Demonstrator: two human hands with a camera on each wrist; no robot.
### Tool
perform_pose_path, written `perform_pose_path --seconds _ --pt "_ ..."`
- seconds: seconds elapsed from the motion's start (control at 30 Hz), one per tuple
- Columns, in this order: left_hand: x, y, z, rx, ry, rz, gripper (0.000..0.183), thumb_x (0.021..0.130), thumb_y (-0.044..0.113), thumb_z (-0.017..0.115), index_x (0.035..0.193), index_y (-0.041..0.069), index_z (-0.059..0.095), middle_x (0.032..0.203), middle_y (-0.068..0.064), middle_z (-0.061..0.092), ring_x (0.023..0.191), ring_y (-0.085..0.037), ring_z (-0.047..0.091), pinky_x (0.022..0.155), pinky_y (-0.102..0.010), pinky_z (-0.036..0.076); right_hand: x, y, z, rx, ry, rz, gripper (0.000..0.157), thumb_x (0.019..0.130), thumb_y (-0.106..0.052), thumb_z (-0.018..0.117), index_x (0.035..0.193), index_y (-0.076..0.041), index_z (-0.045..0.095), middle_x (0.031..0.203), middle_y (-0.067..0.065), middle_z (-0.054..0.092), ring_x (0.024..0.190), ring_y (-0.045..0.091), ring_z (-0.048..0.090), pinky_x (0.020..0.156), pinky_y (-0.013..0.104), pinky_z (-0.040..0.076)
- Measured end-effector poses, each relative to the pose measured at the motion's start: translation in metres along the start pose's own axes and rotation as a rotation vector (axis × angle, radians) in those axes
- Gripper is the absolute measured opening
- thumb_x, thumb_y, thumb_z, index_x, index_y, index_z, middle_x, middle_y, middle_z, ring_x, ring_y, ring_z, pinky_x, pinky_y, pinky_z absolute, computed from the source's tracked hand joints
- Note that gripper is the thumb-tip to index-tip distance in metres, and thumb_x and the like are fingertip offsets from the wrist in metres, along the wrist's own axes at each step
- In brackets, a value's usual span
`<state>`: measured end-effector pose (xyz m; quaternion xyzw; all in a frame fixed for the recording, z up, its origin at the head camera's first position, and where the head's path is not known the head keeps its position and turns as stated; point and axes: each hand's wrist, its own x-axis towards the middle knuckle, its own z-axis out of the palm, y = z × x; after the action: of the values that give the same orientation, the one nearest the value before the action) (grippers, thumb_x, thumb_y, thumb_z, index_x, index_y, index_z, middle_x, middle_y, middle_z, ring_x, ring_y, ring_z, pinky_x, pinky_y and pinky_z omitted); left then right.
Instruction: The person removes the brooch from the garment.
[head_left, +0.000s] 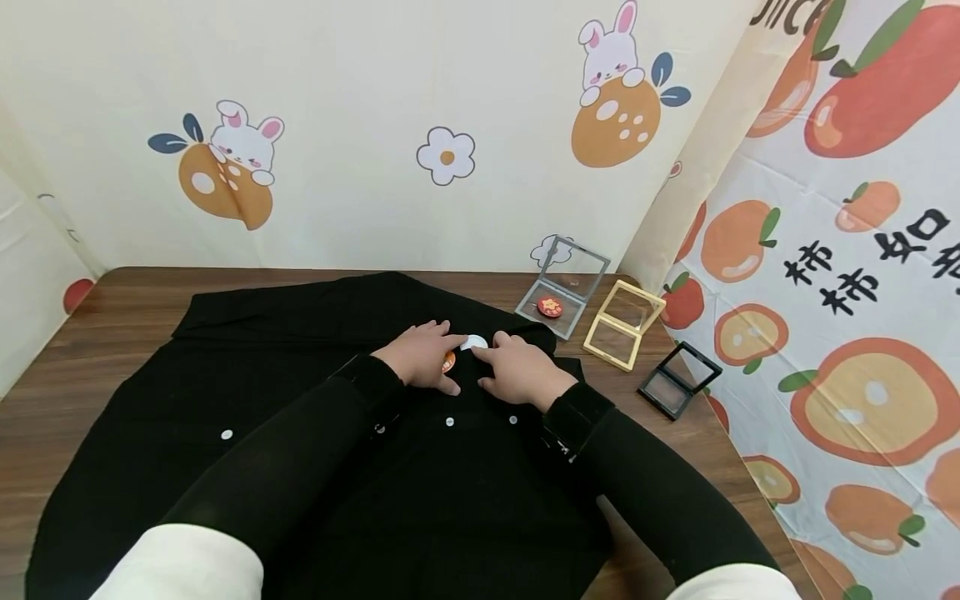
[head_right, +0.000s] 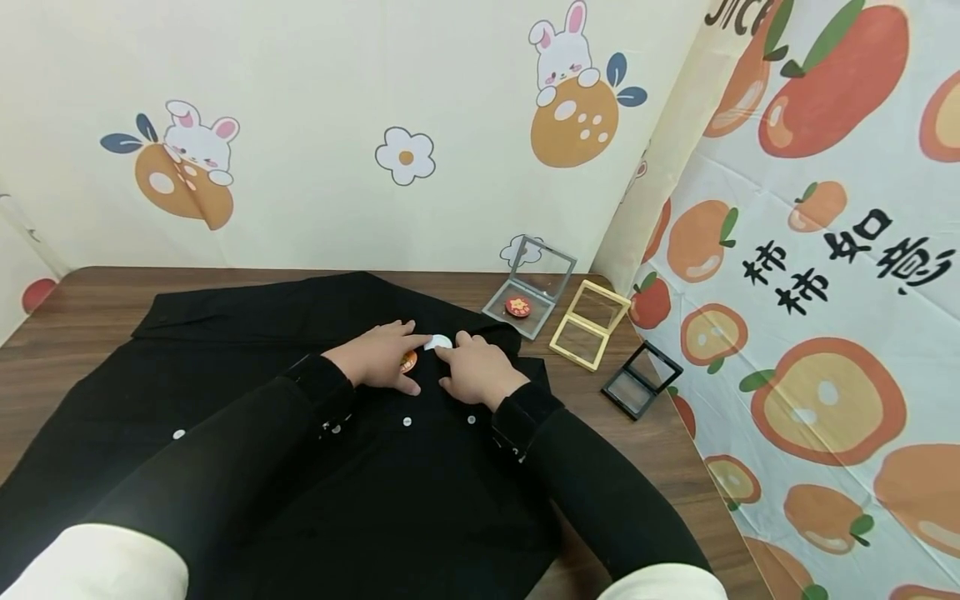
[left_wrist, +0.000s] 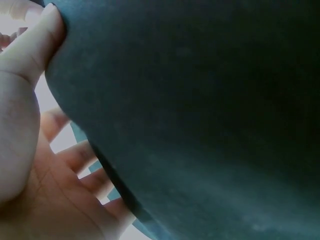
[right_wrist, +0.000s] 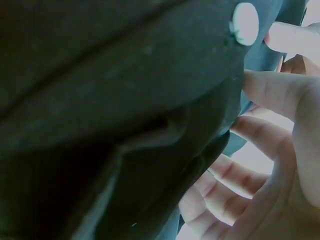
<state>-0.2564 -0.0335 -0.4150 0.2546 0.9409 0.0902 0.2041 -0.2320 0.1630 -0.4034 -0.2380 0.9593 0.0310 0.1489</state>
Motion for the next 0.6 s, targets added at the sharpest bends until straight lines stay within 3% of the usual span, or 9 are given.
perform_pose_path --seconds 0.6 --pt "-0.0023 0.0051 -0.0035 -0.005 -0.012 -0.021 0.089 0.092 0.051 0.076 0.163 0.021 0.033 0.169 -0.018 0.02 0.155 -0.04 0.017 0.122 -0.058 0.017 0.0023 0.0045 -0.001 0.025 -0.027 -0.017 0.061 0.102 -0.043 0.065 0.157 -0.025 0.046 0.127 0.008 0.052 0.097 0.02 0.051 0.079 0.036 0.049"
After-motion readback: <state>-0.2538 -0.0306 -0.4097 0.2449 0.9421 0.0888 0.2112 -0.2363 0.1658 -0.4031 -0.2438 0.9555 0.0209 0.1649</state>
